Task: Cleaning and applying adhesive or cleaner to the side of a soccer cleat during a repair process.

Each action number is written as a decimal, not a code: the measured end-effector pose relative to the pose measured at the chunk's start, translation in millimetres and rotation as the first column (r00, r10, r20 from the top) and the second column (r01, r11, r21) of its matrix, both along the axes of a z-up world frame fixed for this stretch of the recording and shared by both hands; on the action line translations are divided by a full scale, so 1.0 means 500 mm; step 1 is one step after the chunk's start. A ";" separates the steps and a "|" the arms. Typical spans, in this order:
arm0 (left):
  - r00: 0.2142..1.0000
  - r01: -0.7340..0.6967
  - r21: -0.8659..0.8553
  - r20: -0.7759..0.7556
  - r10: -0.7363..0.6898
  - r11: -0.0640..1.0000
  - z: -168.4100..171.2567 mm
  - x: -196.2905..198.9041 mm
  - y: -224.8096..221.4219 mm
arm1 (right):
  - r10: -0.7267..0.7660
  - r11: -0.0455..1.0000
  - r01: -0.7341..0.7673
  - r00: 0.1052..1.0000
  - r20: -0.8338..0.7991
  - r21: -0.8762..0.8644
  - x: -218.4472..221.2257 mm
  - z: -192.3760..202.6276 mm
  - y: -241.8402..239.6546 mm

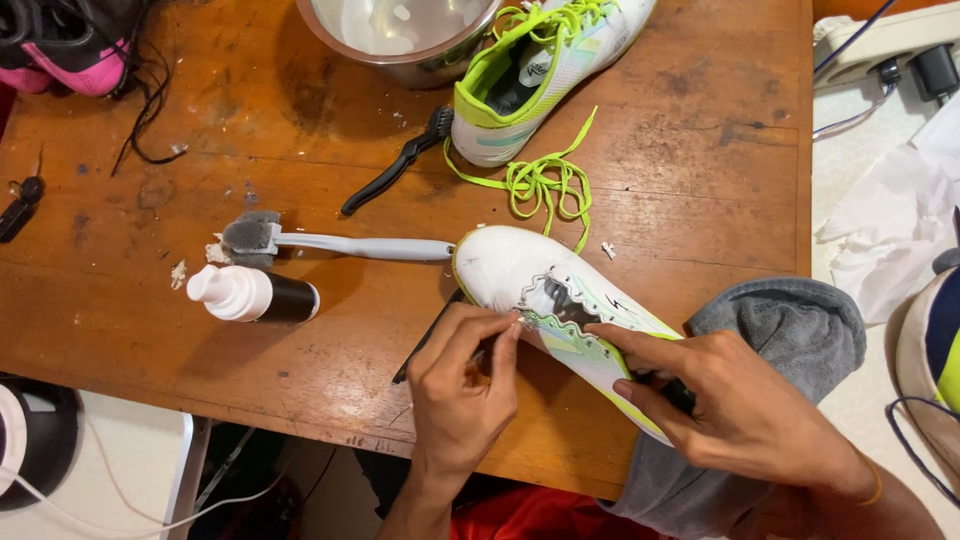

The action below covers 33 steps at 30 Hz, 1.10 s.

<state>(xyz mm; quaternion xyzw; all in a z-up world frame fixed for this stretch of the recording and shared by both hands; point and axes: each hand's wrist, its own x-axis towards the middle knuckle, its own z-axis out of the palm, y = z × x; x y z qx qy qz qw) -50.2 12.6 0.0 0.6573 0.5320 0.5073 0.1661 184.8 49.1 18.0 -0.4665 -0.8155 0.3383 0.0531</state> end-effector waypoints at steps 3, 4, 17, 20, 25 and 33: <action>0.998 0.050 0.012 -0.035 -0.050 0.999 -0.027 0.012 -0.001 | -0.016 1.000 0.016 1.000 0.006 -0.014 0.000 0.000 0.000; 0.998 0.048 0.011 -0.034 -0.047 0.999 -0.023 0.015 -0.002 | -0.013 1.000 0.013 1.000 0.008 -0.015 -0.001 0.000 -0.001; 0.985 0.111 0.133 -0.147 -0.091 0.985 -0.037 0.026 0.006 | 0.110 0.990 -0.097 0.986 -0.128 0.104 0.003 -0.008 -0.006; 0.973 0.106 0.179 -0.222 -0.065 0.978 -0.040 0.029 0.007 | 0.137 0.985 -0.117 0.979 -0.154 0.130 0.003 -0.006 -0.008; 0.955 0.063 0.121 -0.296 -0.024 0.991 -0.027 0.040 -0.008 | 0.103 0.989 -0.087 0.985 -0.141 0.119 0.003 -0.013 -0.013; 0.996 -0.012 0.029 0.090 0.009 1.000 -0.022 -0.012 0.002 | 0.012 0.997 -0.009 0.999 -0.045 0.071 0.004 -0.017 -0.013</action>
